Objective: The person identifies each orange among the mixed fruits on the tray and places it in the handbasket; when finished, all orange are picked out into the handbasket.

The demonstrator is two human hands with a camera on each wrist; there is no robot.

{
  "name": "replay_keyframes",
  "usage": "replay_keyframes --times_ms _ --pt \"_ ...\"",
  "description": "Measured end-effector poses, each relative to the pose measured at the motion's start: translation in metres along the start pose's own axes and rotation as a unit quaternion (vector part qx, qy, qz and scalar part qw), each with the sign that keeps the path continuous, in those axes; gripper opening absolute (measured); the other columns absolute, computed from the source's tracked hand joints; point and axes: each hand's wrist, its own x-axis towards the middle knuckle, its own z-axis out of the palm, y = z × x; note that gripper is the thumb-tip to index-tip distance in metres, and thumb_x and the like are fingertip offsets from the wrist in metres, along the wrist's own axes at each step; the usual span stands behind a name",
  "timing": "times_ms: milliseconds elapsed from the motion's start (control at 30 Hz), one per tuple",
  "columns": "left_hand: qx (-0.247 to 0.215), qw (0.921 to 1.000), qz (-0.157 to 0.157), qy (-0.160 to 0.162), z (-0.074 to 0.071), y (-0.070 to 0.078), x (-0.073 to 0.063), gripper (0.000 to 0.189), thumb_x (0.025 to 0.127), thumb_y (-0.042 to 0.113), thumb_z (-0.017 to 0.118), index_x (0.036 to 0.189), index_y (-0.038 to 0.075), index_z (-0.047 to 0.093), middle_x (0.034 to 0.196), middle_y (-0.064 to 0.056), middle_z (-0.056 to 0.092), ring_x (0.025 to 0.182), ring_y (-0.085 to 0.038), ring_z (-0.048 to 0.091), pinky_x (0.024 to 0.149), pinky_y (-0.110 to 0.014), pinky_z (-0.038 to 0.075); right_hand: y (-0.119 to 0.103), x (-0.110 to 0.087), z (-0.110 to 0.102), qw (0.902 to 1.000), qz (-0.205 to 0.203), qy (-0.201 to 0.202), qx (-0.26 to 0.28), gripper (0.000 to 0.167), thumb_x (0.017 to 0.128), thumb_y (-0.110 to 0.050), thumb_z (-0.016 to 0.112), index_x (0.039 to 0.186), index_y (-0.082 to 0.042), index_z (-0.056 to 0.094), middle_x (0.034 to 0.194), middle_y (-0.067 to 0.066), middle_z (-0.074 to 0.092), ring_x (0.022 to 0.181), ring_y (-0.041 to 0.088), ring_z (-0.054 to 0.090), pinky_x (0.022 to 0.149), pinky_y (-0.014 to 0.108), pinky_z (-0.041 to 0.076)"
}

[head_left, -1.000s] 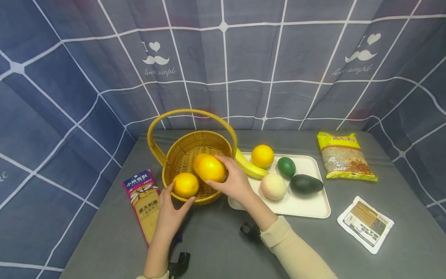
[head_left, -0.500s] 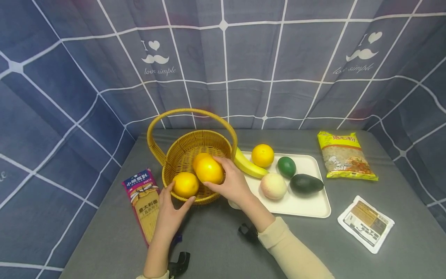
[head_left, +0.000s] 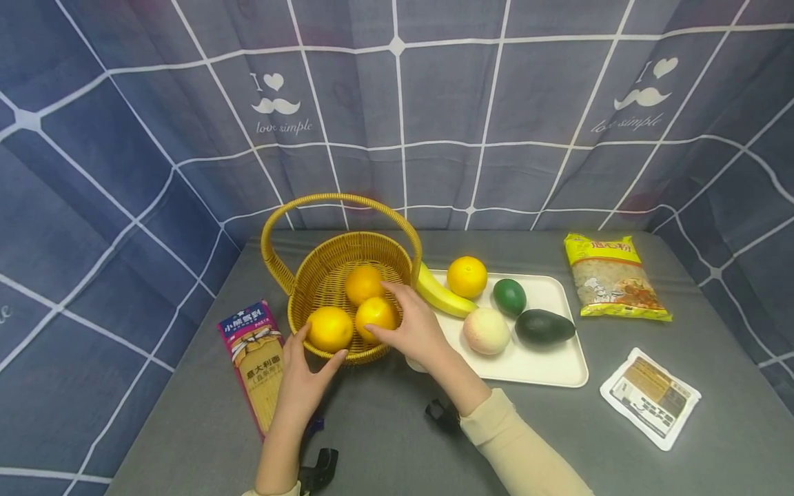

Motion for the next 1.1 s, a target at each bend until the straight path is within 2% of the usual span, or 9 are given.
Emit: replay_keyframes --times_ms 167,367,500,733,833,967,1100 --pt "-0.002 1.0 0.002 -0.001 0.0 -0.001 0.0 0.098 0.082 0.065 0.062 0.154 0.016 0.015 0.158 -0.02 0.002 0.141 -0.045 0.013 0.105 -0.069 0.017 0.0 0.0 -0.003 0.9996 0.007 0.001 0.028 0.074 0.077 -0.043 0.079 0.139 -0.014 0.049 0.132 0.004 0.054 0.117 0.021 0.054 0.098 0.039 0.045" --pt "-0.002 0.9999 0.013 0.004 0.002 -0.004 0.002 0.096 0.083 0.061 0.064 0.153 0.016 0.017 0.158 -0.02 0.005 0.142 -0.043 0.014 0.106 -0.067 0.019 0.0 -0.002 -0.015 0.9952 0.029 -0.001 0.093 0.073 0.078 -0.036 0.08 0.14 -0.014 0.048 0.133 0.008 0.053 0.116 0.027 0.055 0.096 0.042 0.047" --pt "-0.002 0.9999 0.015 0.007 0.003 -0.004 0.002 0.094 0.084 0.06 0.065 0.153 0.016 0.018 0.157 -0.02 0.005 0.142 -0.042 0.014 0.106 -0.066 0.02 -0.001 -0.005 -0.032 0.9911 0.048 0.022 0.122 0.07 0.079 -0.031 0.08 0.139 -0.013 0.05 0.133 0.005 0.053 0.117 0.024 0.055 0.097 0.039 0.047" --pt "-0.003 1.0 0.007 0.003 0.002 -0.003 0.002 0.095 0.084 0.061 0.063 0.154 0.017 0.017 0.158 -0.02 0.005 0.142 -0.043 0.015 0.106 -0.067 0.018 0.0 -0.009 -0.063 0.9813 0.067 0.068 0.167 0.069 0.08 -0.029 0.08 0.139 -0.015 0.049 0.138 0.001 0.05 0.12 0.029 0.054 0.097 0.041 0.047" --pt "-0.003 1.0 0.003 -0.001 0.001 -0.003 0.002 0.097 0.083 0.064 0.062 0.154 0.018 0.016 0.158 -0.019 0.004 0.142 -0.043 0.014 0.106 -0.067 0.018 0.003 -0.009 -0.075 0.978 0.072 0.09 0.174 0.07 0.08 -0.029 0.081 0.14 -0.018 0.048 0.138 0.0 0.05 0.121 0.027 0.053 0.1 0.039 0.045" --pt "-0.003 1.0 0.005 0.0 0.001 -0.003 0.002 0.097 0.082 0.064 0.062 0.154 0.017 0.016 0.158 -0.019 0.004 0.142 -0.042 0.014 0.106 -0.067 0.017 0.009 -0.006 -0.089 0.9767 0.083 0.121 0.157 0.071 0.08 -0.027 0.081 0.142 -0.021 0.047 0.139 0.001 0.049 0.121 0.027 0.053 0.1 0.037 0.044" --pt "-0.004 1.0 0.007 0.003 0.001 -0.003 0.002 0.097 0.083 0.063 0.063 0.154 0.017 0.016 0.158 -0.02 0.005 0.142 -0.042 0.014 0.106 -0.067 0.017 0.022 -0.002 -0.101 0.9761 0.081 0.152 0.132 0.071 0.08 -0.022 0.081 0.142 -0.013 0.047 0.14 0.007 0.048 0.123 0.03 0.05 0.101 0.038 0.044"
